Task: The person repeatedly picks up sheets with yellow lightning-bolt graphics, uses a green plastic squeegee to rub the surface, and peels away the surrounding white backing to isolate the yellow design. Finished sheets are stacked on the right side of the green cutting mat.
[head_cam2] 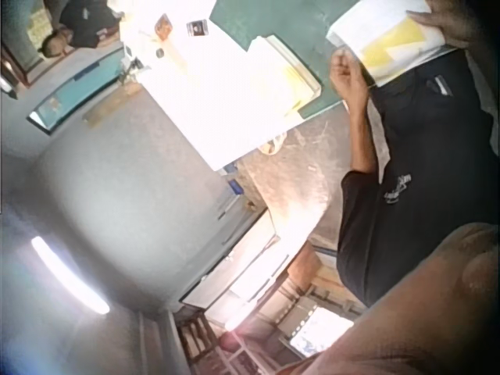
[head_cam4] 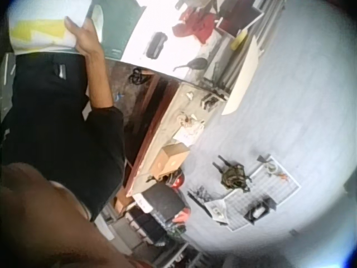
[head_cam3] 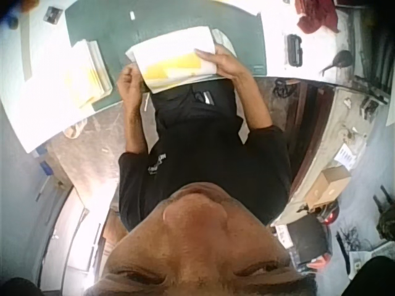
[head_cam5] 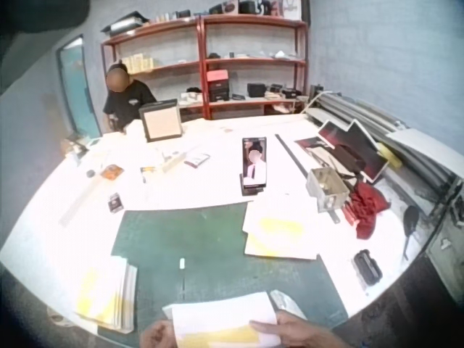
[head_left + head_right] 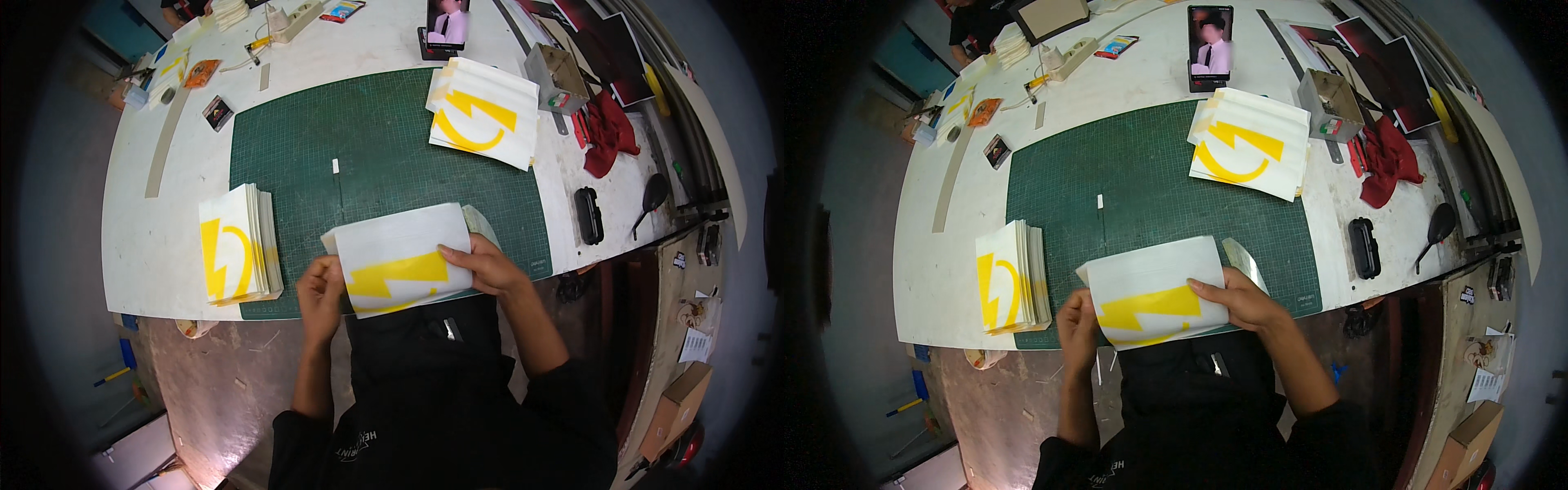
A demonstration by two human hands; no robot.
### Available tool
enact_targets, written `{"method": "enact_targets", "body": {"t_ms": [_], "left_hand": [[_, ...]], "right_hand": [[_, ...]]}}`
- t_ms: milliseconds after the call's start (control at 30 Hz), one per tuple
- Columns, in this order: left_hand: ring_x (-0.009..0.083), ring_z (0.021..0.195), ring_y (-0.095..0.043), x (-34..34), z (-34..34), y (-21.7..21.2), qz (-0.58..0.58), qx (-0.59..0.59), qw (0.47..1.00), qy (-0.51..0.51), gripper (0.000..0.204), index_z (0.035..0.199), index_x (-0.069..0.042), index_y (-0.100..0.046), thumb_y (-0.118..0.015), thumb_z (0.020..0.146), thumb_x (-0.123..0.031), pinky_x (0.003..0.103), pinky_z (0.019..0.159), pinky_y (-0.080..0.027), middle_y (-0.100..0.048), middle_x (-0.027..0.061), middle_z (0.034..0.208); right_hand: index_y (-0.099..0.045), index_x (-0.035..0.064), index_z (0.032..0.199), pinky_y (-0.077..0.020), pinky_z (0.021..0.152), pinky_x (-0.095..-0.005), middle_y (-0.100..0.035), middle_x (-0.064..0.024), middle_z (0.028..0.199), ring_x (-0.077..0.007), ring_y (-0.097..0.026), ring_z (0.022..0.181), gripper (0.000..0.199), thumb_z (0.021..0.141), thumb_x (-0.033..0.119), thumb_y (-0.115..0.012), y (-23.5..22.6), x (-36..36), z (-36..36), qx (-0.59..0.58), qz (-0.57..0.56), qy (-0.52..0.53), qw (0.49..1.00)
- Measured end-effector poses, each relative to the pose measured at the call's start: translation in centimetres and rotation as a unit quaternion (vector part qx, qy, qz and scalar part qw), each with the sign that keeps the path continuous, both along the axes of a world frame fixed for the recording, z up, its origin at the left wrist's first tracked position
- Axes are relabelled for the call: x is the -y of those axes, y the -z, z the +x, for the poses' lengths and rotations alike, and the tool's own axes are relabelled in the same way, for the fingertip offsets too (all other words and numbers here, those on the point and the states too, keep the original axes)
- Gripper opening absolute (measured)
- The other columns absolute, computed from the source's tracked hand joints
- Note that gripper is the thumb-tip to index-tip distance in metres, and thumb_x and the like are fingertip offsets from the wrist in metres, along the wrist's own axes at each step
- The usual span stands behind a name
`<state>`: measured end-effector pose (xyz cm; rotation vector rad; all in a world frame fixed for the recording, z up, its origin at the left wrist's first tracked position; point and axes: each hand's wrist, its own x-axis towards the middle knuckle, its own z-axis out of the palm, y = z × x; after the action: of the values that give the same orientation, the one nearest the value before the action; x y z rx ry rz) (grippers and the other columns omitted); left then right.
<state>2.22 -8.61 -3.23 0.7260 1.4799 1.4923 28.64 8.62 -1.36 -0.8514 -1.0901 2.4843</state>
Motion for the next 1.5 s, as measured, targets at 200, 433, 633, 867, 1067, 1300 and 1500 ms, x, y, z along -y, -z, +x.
{"method": "enact_targets", "body": {"t_ms": [200,433,633,867,1067,1300,1500], "left_hand": [[0.0217,0.116,-0.068,-2.4,-0.9,-0.1,-0.06,0.168,0.974,0.139,0.051,0.135,0.007,-0.062,-0.056,0.111,-0.038,0.035,0.101,-0.053,-0.071,0.0129,0.128],[0.0274,0.148,-0.047,-3.8,-2.4,-0.1,0.113,0.228,0.949,0.185,0.11,0.165,-0.005,-0.028,-0.084,0.085,-0.055,0.045,0.122,-0.038,-0.051,0.0108,0.158],[0.0211,0.127,-0.062,-4.2,-1.1,-0.7,-0.009,-0.045,0.99,0.13,0.096,0.159,-0.002,-0.036,-0.092,0.081,-0.005,0.037,0.11,-0.049,-0.062,0.0129,0.141],[0.0325,0.117,-0.064,-2.9,3.0,-0.1,0.169,-0.584,0.784,-0.127,0.072,0.142,-0.006,-0.058,-0.092,0.079,-0.007,0.049,0.107,-0.049,-0.066,0.0162,0.12],[0.0269,0.13,-0.064,-2.6,4.4,0.7,0.069,-0.641,0.761,0.067,0.043,0.13,-0.008,-0.074,-0.076,0.088,-0.001,0.054,0.118,-0.041,-0.073,0.007,0.133],[0.0297,0.125,-0.068,-2.2,4.8,0.8,0.079,-0.623,0.775,0.073,0.042,0.125,-0.004,-0.076,-0.072,0.083,0.001,0.05,0.116,-0.047,-0.075,0.0105,0.127],[0.0334,0.141,-0.058,-0.1,5.0,1.7,0.04,-0.617,0.776,0.127,0.047,0.139,-0.006,-0.068,-0.074,0.093,-0.013,0.053,0.121,-0.041,-0.065,0.014,0.145]], "right_hand": [[-0.053,-0.0083,0.145,-0.0578,0.1,-0.0355,-0.066,-0.0182,0.136,-0.0207,-0.069,0.12,0.058,0.104,0.03,-0.07,1.8,-1.0,-1.4,0.051,-0.098,0.006,0.994],[-0.04,-0.0051,0.157,-0.0471,0.114,-0.0426,-0.066,-0.0167,0.14,-0.0242,-0.066,0.127,0.091,0.083,0.007,-0.09,0.6,-0.1,1.0,-0.047,0.292,0.016,0.955],[-0.052,-0.0068,0.145,-0.0582,0.087,-0.0305,-0.075,-0.0119,0.105,-0.0155,-0.073,0.095,0.06,0.091,-0.003,-0.08,2.3,0.2,-0.5,0.051,0.357,0.116,0.925],[-0.053,-0.0102,0.141,-0.0541,0.059,-0.0214,-0.07,-0.0075,0.09,-0.0076,-0.068,0.073,0.056,0.093,0.003,-0.08,0.8,-0.1,-2.8,0.191,0.307,0.15,0.92],[-0.06,-0.0082,0.135,-0.0552,0.061,-0.0296,-0.068,-0.0115,0.092,-0.0159,-0.069,0.076,0.055,0.087,0.001,-0.084,-1.0,1.4,-3.2,0.296,0.504,0.175,0.793],[-0.075,-0.0002,0.117,-0.0518,0.099,-0.0492,-0.072,-0.0133,0.114,-0.0313,-0.069,0.11,0.034,0.083,0.0,-0.082,0.7,5.9,-3.4,0.232,0.756,0.084,0.606],[-0.075,0.0012,0.12,-0.0396,0.117,-0.0565,-0.073,-0.0122,0.129,-0.0307,-0.065,0.129,0.032,0.09,0.01,-0.081,2.4,7.4,-2.0,0.257,0.754,0.046,0.603]]}}
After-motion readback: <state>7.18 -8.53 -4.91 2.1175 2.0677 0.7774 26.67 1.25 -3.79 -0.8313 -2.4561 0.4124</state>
